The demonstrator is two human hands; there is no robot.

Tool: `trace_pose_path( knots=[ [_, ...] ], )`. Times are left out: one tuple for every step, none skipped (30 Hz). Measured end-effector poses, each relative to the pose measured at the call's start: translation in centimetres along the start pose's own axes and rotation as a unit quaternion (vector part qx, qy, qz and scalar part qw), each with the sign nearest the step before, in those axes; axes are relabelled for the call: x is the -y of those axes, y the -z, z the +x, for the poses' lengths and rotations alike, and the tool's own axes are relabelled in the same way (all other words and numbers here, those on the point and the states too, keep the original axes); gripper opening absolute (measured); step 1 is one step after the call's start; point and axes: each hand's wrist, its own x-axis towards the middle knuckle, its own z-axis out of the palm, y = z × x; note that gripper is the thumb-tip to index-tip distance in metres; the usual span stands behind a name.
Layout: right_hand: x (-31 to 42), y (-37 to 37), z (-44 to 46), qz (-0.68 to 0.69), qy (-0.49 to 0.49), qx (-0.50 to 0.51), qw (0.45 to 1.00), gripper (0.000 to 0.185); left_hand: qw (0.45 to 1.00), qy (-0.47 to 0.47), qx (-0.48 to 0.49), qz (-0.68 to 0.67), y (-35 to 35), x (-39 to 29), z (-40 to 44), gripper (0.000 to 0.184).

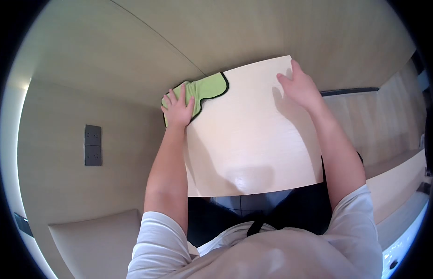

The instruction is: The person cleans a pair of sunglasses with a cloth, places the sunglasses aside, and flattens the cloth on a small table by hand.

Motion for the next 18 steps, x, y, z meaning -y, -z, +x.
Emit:
trace_pose_path(
  knots=[
    [-0.6,0.2,0.7,0.0,0.0,-0.001,1.0,0.071,1.0,-0.023,-0.003,0.015,0.2,-0.9,0.0,0.069],
    [-1.5,0.0,1.3,0.048,-0.014,-0.049,0.998,0.071,1.0,-0.023,-0.003,0.015,0.3,-1.8,-0.4,0.069],
    [-2.4,-0.1,1.8,0.096,-0.028,-0.097,0.99,0.07,0.998,-0.056,-0.009,0.016,0.2,-2.8,-0.7,0.071],
    [-3.0,-0.1,2.0,0.095,-0.028,-0.098,0.99,0.07,0.996,-0.089,-0.015,0.016,0.3,-4.1,-1.1,0.072],
    [-3.6,-0.2,2.1,0.141,-0.029,-0.102,0.984,0.066,0.994,-0.109,-0.023,0.003,0.5,-5.4,-1.5,0.073],
    [-4.3,-0.1,2.2,0.186,-0.031,-0.106,0.976,0.062,0.994,-0.111,-0.022,0.001,0.6,-6.9,-1.8,0.073],
    [-4.8,0.0,2.5,0.185,-0.032,-0.109,0.976,0.062,0.989,-0.144,-0.02,0.008,0.7,-8.4,-2.2,0.072],
    [-5.3,0.3,2.9,0.199,-0.049,-0.087,0.975,0.054,0.984,-0.175,-0.018,0.015,0.8,-9.9,-2.4,0.071],
    [-5.6,0.3,3.2,0.214,-0.066,-0.065,0.972,0.047,0.984,-0.177,-0.019,0.014,1.0,-11.7,-2.8,0.071],
    [-5.7,0.3,3.2,0.214,-0.065,-0.065,0.972,0.047,0.977,-0.211,-0.019,0.012,1.2,-13.5,-3.2,0.071],
    [-5.7,0.2,3.1,0.232,-0.062,-0.064,0.969,0.044,0.969,-0.245,-0.019,0.009,1.4,-15.3,-3.6,0.07],
    [-5.7,0.2,3.1,0.251,-0.057,-0.065,0.964,0.041,0.961,-0.274,-0.026,-0.004,1.7,-17.2,-4.1,0.07],
    [-5.7,0.2,3.1,0.25,-0.058,-0.069,0.964,0.041,0.952,-0.304,-0.031,-0.018,1.7,-19.2,-4.6,0.07],
    [-5.7,0.2,3.0,0.239,-0.044,-0.073,0.967,0.041,0.951,-0.308,-0.031,-0.02,1.7,-21.1,-5.2,0.07],
    [-5.6,0.4,2.9,0.226,-0.031,-0.079,0.97,0.042,0.936,-0.344,-0.046,-0.052,1.5,-23.1,-5.7,0.071],
    [-5.1,0.5,2.6,0.224,-0.035,-0.085,0.97,0.042,0.92,-0.379,-0.06,-0.083,1.4,-24.7,-6.2,0.073],
    [-4.6,0.6,2.2,0.215,-0.052,-0.082,0.972,0.044,0.918,-0.383,-0.058,-0.088,1.5,-26.0,-6.6,0.073],
    [-4.3,0.8,2.1,0.205,-0.067,-0.079,0.973,0.047,0.92,-0.377,-0.046,-0.092,1.5,-27.1,-6.8,0.074]
  ],
)
